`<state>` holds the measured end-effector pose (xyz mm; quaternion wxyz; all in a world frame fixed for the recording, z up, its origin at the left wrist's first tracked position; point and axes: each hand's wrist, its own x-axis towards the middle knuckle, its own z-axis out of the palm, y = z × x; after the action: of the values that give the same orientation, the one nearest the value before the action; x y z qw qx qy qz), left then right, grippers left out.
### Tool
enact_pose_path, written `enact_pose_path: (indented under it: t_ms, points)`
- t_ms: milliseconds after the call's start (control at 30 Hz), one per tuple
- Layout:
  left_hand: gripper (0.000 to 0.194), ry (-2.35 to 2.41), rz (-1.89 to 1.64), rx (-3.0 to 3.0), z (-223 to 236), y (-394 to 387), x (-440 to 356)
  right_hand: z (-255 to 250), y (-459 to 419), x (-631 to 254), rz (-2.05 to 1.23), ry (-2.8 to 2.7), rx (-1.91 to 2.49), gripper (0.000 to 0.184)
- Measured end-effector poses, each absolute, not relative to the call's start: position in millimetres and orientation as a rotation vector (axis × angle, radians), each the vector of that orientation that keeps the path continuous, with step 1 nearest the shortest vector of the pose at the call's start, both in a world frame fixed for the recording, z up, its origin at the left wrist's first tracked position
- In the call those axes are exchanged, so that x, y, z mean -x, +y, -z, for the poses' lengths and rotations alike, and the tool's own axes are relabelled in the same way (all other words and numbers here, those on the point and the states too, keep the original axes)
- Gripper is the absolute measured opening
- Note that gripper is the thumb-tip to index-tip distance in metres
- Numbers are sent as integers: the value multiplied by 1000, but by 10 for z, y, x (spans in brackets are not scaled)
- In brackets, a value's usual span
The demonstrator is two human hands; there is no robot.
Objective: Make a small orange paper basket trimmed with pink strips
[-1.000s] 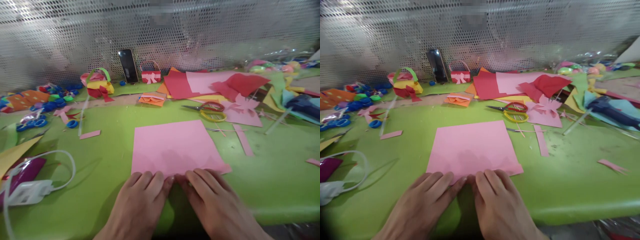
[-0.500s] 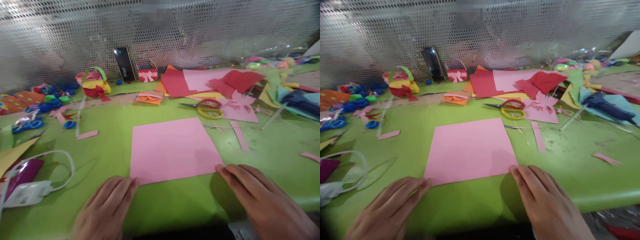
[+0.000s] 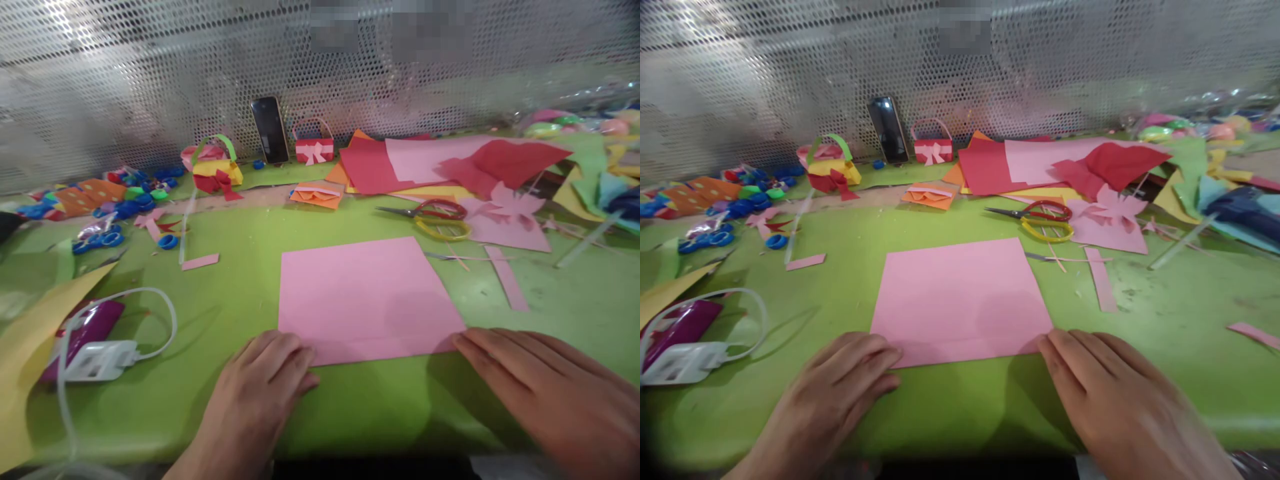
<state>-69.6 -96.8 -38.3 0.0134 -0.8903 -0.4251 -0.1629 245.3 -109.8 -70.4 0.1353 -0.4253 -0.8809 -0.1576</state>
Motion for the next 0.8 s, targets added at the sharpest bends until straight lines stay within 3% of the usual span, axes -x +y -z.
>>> enact_pose_path:
  t_ms: [200, 333, 800]
  points:
    - [22, -1069, 465, 2672, 332, -930, 759, 552, -930, -2385, 707, -2704, 1044, 47]
    - [31, -988, 321, 2712, 293, -971, 787, 565, -888, -2429, 743, -2764, 961, 45]
    - [24, -1071, 507, 2712, 375, -876, 780, 586, -718, -2411, 151, -2625, 1109, 44]
